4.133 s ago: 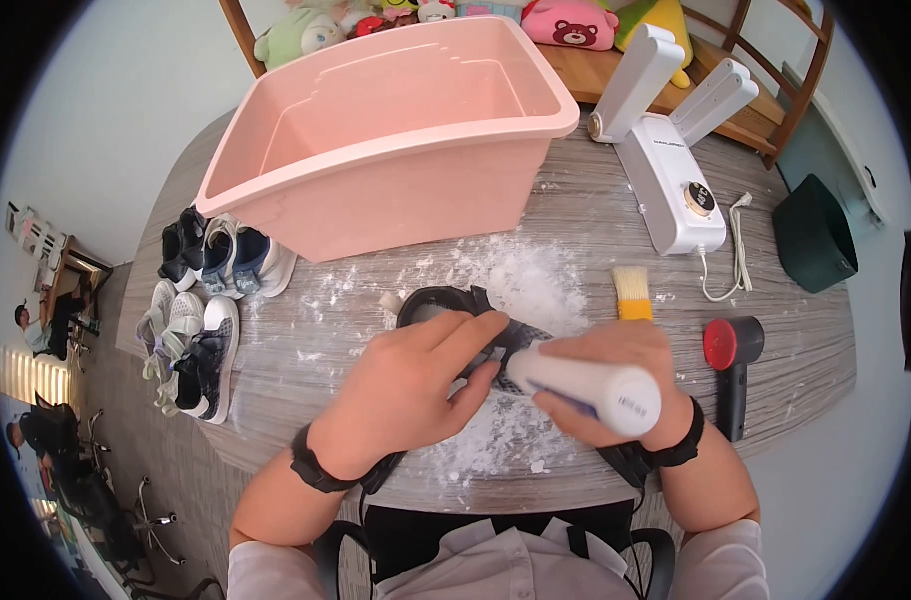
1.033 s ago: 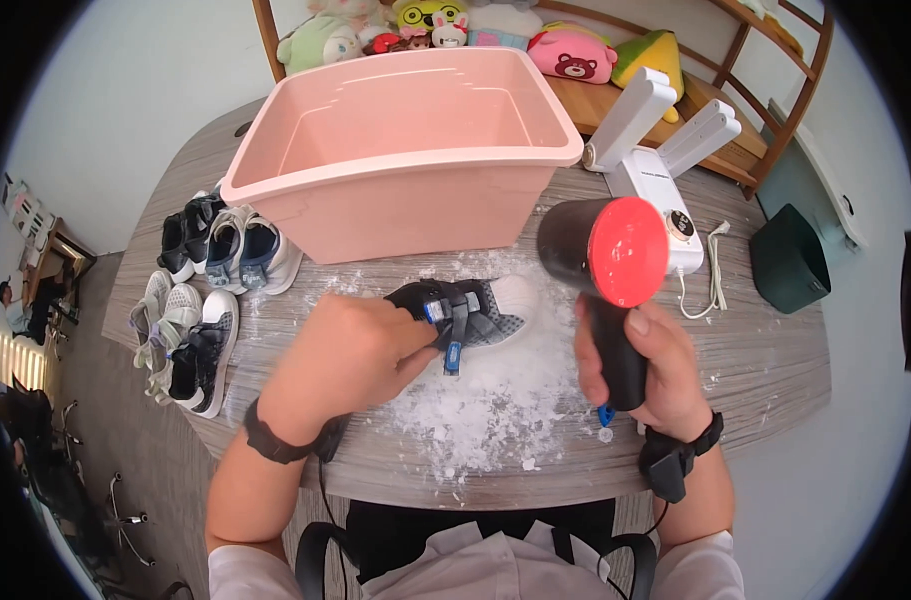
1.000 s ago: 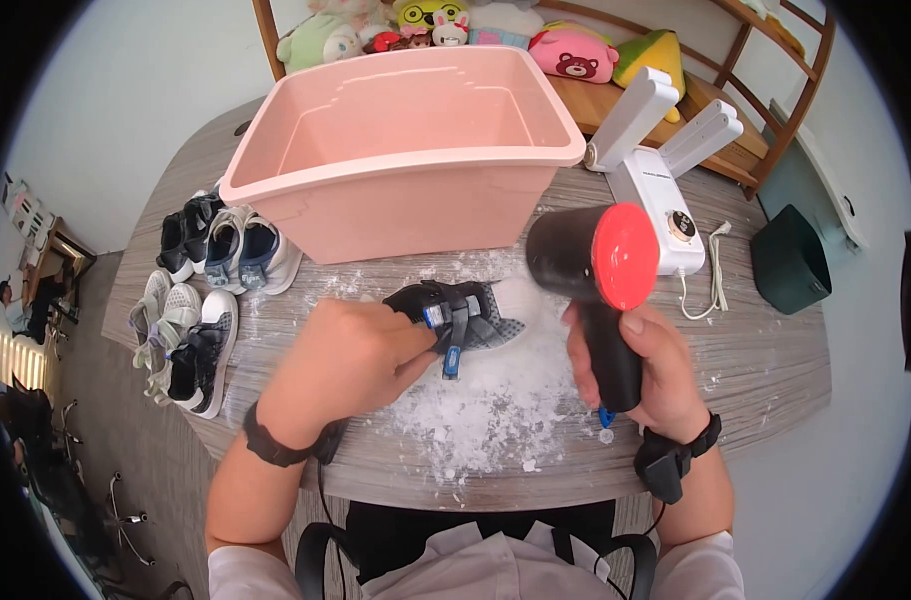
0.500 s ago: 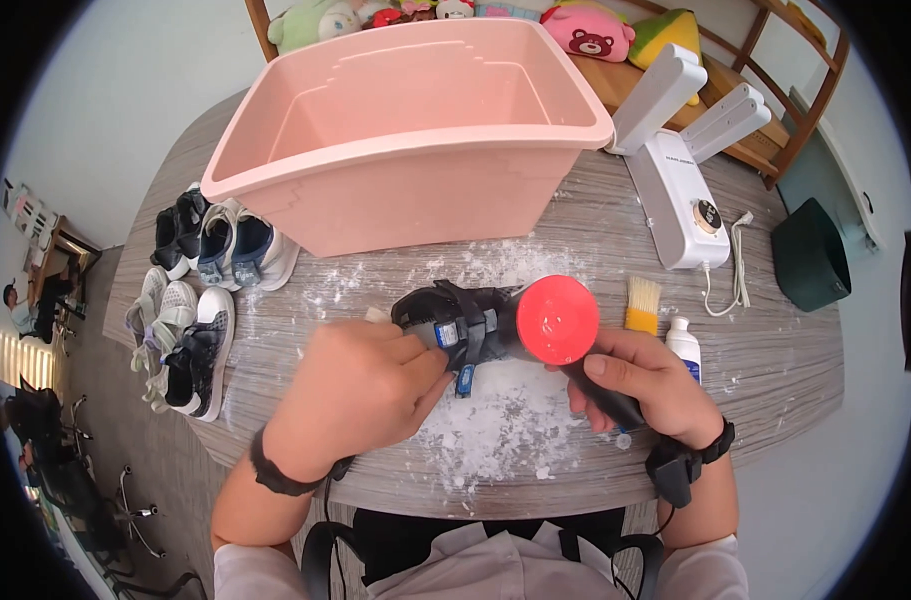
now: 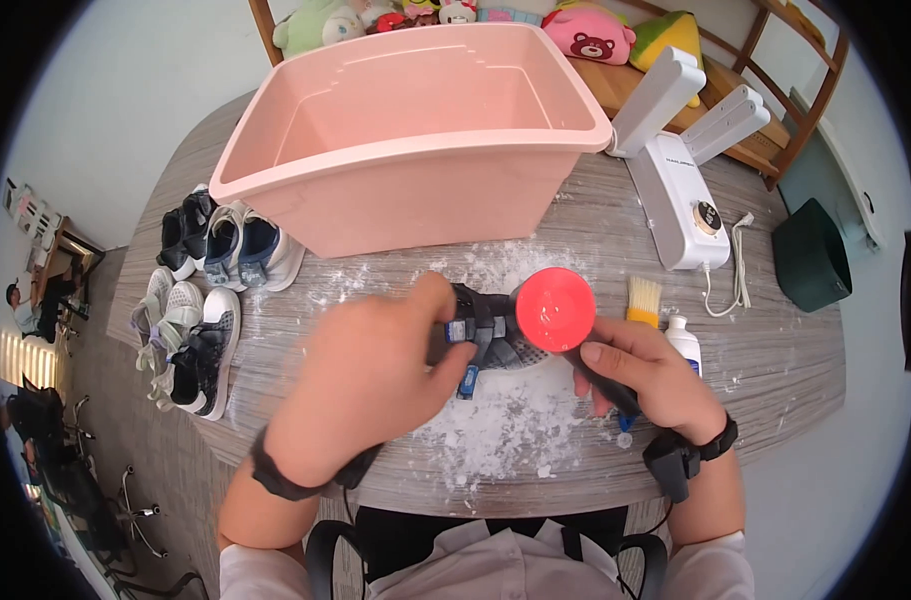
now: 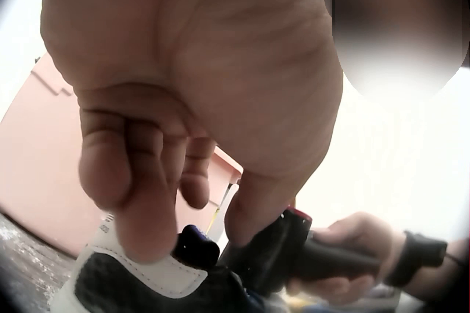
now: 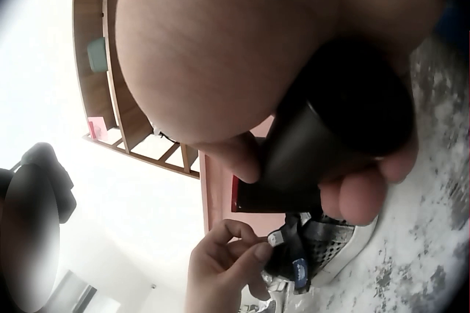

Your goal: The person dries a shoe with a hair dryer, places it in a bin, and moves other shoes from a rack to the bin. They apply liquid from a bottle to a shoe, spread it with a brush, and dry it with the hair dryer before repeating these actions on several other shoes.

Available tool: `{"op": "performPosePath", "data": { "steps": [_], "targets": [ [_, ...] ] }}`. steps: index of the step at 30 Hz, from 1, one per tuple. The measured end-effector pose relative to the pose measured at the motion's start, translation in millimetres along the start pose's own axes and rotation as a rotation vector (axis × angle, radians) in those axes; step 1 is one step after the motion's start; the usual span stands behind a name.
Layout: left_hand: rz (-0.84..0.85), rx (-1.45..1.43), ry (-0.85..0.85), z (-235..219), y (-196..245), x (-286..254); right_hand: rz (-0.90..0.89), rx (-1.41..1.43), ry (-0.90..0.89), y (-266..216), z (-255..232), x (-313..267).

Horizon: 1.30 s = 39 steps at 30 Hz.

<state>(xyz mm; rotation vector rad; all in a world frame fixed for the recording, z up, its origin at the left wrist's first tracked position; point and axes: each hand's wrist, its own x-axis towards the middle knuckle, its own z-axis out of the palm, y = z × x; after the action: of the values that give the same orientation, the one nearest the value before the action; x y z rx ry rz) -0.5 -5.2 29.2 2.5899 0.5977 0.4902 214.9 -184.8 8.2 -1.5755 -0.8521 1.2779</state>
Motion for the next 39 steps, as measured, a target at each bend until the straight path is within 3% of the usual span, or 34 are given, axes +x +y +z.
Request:
{"op": "performPosePath", "data": {
  "steps": [2,5,8,11,14,16,22,25,30,34,39],
  "targets": [
    [0.053,0.184,-0.027,10.0,5.3,-0.8,0.012,-0.055,-0.034,-6.8,-8.5,1.3],
    [0.124,0.088,0.05,17.9,-0.4,-2.2,0.08,-0.121,-0.048,-15.8,-16.9,-0.7],
    [0.234,0.054,0.073,19.2,-13.9,-2.3,0.037,-0.101,-0.074,-9.2,-17.1,3.7],
    [0.28,0.025,0.055,18.5,-20.7,0.9,-0.031,-0.113,0.017,-1.9,-14.6,2.1],
    [0.296,0.045,0.034,17.3,-20.3,0.8,-0.021,-0.122,0.008,-5.0,-19.7,-1.7],
    [0.283,0.071,0.01,12.0,-13.2,-0.7,-0.004,-0.064,-0.09,-8.3,-20.2,-3.4],
    [0.342,0.096,0.016,12.6,-15.5,0.3,-0.034,-0.155,0.05,-2.9,-18.3,-2.2],
    [0.349,0.071,0.015,13.1,-17.0,0.3,-0.017,-0.029,0.02,-4.0,-15.3,-4.0],
    [0.33,0.047,0.014,11.9,-18.2,0.8,-0.021,-0.147,0.101,-8.7,-19.8,-9.8],
    [0.338,0.055,-0.005,11.9,-17.3,1.4,0.012,-0.172,0.01,-16.3,-25.9,-14.6],
    [0.338,0.059,0.01,14.9,-20.4,1.6,0.012,-0.192,0.061,-13.1,-33.0,-15.5]
  ]
}}
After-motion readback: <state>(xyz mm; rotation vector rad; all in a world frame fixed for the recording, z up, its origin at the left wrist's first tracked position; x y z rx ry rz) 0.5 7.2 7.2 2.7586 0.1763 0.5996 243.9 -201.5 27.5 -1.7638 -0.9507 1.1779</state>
